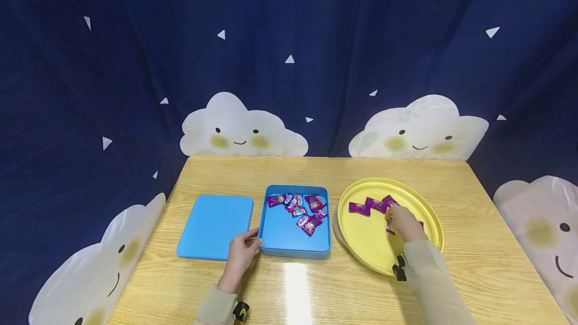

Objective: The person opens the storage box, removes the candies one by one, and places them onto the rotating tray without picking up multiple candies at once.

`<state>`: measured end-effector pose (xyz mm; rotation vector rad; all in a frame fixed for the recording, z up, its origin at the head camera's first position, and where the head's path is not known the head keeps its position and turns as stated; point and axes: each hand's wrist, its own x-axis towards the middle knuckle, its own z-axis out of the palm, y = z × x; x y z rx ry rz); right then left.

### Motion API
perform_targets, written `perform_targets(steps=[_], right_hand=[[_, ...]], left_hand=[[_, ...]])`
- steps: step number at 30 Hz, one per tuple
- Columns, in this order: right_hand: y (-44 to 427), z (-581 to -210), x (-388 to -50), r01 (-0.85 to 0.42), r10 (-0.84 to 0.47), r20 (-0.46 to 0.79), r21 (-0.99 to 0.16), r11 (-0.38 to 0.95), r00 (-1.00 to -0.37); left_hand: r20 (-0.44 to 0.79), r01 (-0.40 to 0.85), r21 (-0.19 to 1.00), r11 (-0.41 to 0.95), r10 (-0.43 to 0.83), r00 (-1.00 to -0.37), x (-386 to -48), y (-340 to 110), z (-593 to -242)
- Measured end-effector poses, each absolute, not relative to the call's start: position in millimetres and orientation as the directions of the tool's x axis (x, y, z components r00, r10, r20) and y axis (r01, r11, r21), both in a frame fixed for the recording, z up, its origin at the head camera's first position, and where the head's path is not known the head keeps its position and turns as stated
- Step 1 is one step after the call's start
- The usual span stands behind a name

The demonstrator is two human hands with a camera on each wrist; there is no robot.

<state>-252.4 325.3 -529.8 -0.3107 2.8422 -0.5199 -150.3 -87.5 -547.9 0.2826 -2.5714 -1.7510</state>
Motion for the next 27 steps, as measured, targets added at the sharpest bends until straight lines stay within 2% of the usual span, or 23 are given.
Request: perform_targets(steps=[11,19,27], right_hand=[[322,-525,-251,-0.199,-0.274,-0.173,-0.355,0.913,-0.946],[304,-510,-256,-0.221,-0.261,-0.053,-0.386,0.896,-0.964],[271,-503,-258,-0.343,-0.332,0.091,-0.339,0.876,-0.939]], left_hand=[[-0.089,-0.142,0.925,0.353,-0.160,-0.983,-150,-87,-548],[-0.092,-0.146,0.921,0.361,-0.162,-0.982,-150,-87,-547],[-0.091,-0.146,0.922,0.360,-0.166,-0.982,-151,-87,-548]])
